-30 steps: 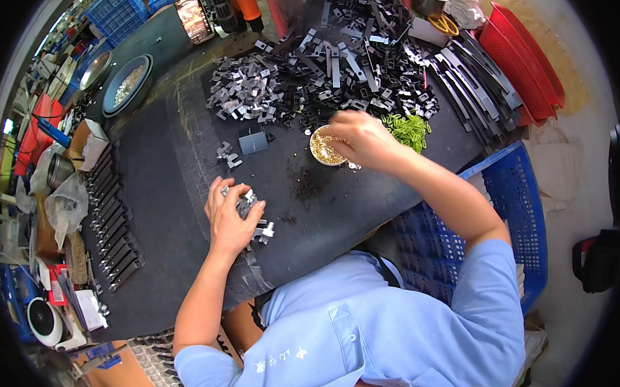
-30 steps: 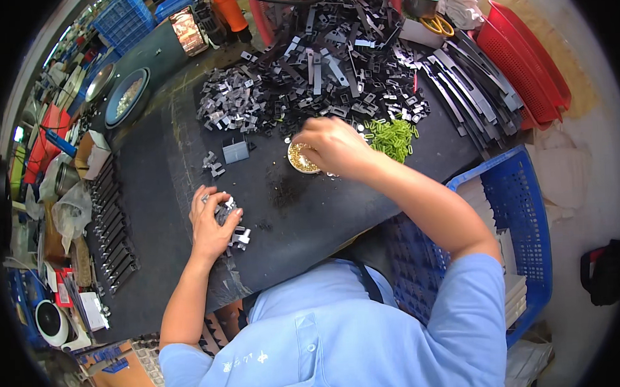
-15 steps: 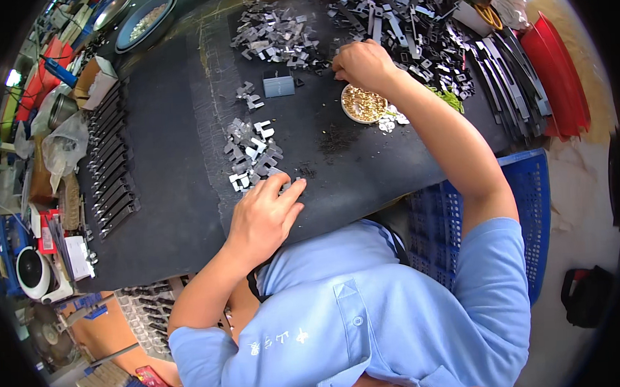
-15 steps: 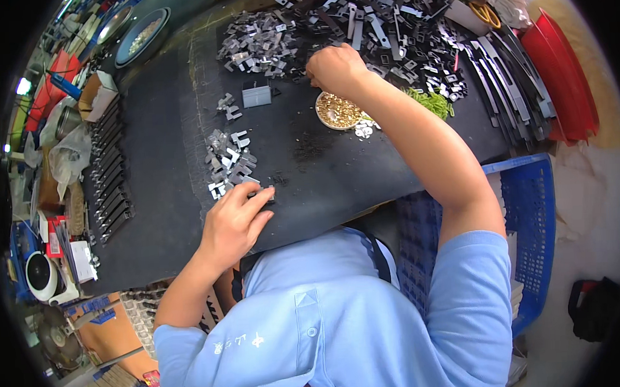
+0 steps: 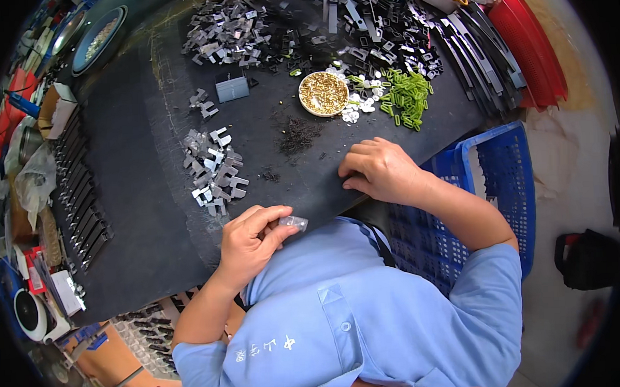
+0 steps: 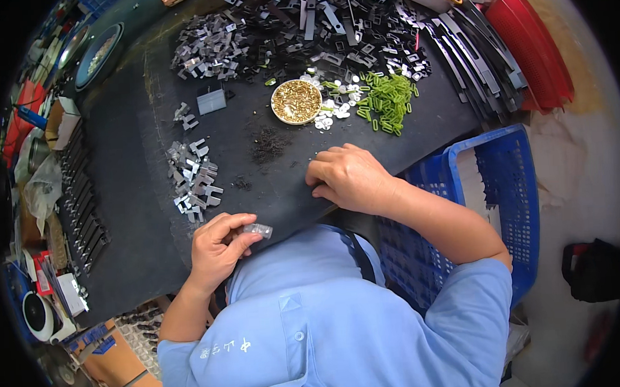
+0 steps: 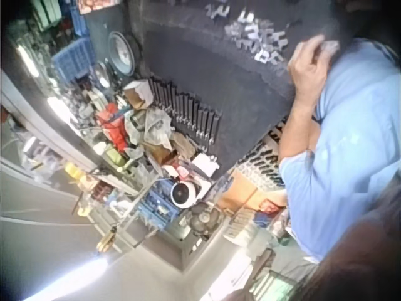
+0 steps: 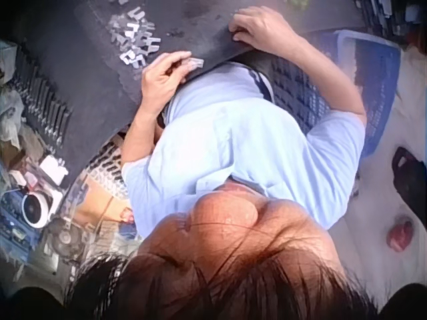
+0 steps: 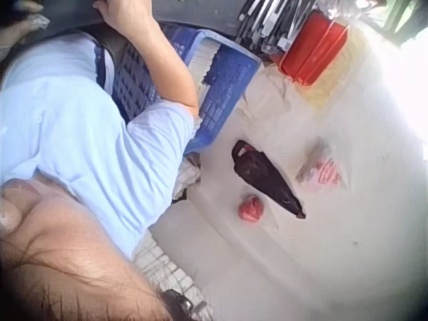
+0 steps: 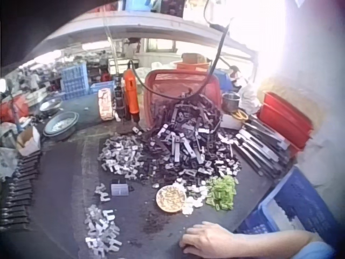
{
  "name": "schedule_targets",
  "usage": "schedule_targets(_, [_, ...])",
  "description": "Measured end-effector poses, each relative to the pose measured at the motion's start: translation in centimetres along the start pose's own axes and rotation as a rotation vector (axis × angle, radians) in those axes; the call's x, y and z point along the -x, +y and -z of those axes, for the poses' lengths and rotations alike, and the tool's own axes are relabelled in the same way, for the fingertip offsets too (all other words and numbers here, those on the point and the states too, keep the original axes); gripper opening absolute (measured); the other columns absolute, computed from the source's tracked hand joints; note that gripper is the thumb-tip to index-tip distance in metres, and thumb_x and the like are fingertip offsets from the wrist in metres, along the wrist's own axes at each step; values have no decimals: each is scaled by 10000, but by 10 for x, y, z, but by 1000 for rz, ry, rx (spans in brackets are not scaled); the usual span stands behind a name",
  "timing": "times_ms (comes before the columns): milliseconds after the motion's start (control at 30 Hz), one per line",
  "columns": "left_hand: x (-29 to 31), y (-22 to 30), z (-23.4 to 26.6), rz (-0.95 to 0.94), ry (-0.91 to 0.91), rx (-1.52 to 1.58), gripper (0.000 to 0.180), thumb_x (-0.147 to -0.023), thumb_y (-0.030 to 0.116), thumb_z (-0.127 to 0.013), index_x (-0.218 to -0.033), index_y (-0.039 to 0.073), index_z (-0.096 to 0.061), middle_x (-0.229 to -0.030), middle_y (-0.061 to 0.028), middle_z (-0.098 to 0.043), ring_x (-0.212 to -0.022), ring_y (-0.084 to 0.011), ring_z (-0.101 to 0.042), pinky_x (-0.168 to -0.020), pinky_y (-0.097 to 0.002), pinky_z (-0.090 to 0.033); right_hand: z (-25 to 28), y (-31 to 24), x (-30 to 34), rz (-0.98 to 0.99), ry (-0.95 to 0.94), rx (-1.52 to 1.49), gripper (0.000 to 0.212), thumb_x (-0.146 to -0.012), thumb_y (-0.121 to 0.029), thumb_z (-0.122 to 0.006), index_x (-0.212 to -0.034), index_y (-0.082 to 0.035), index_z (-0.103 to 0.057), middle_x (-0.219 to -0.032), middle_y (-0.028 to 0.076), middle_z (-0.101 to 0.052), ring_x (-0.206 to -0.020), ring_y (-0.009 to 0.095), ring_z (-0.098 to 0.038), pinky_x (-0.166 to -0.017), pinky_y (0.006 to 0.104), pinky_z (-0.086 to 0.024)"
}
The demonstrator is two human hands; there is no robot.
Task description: Manually assembling small plastic and metal components into a rectangular grey housing.
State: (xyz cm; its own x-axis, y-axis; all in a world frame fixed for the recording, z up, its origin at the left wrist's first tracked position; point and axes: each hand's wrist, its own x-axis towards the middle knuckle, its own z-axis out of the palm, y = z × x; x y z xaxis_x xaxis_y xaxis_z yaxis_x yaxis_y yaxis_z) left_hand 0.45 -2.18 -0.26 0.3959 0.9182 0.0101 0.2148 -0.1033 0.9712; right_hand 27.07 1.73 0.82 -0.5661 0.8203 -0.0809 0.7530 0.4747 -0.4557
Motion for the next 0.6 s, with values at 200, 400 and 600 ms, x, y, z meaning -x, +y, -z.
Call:
schedule_targets(200, [-13,-4,-19,9,53,118,213,-703,-4,-753,-886,-25,-645,-897,-80,-634,-690,-94,-620,-601,-201,-509,-15,4,12,225,211,-33,129,-699,-89,-698,-810,-84,-633,-837,36,-611,-788,225,-581,-721,333,-445])
schedule_targets(400, [-14,-10,-30,-63,39,54,236,-699,43,-769,-876,-27,-629,-787,-80,-649,-651,-99,-644,-582,-221,-516,-19,-30,-3,420,326,-247,153,-652,-55,-703,-781,-67,-621,-858,22,-625,-780,179,-581,-775,315,-441])
schedule_targets(600, [-8,-4,-23,-27,133,72,258,-700,23,-755,-933,-2,-647,-796,-94,-637,-613,-124,-624,-548,-233,-495,-20,-30,-6,420,300,-240,316,-659,-119,-719,-959,-84,-626,-1055,32,-616,-984,206,-565,-876,385,-402])
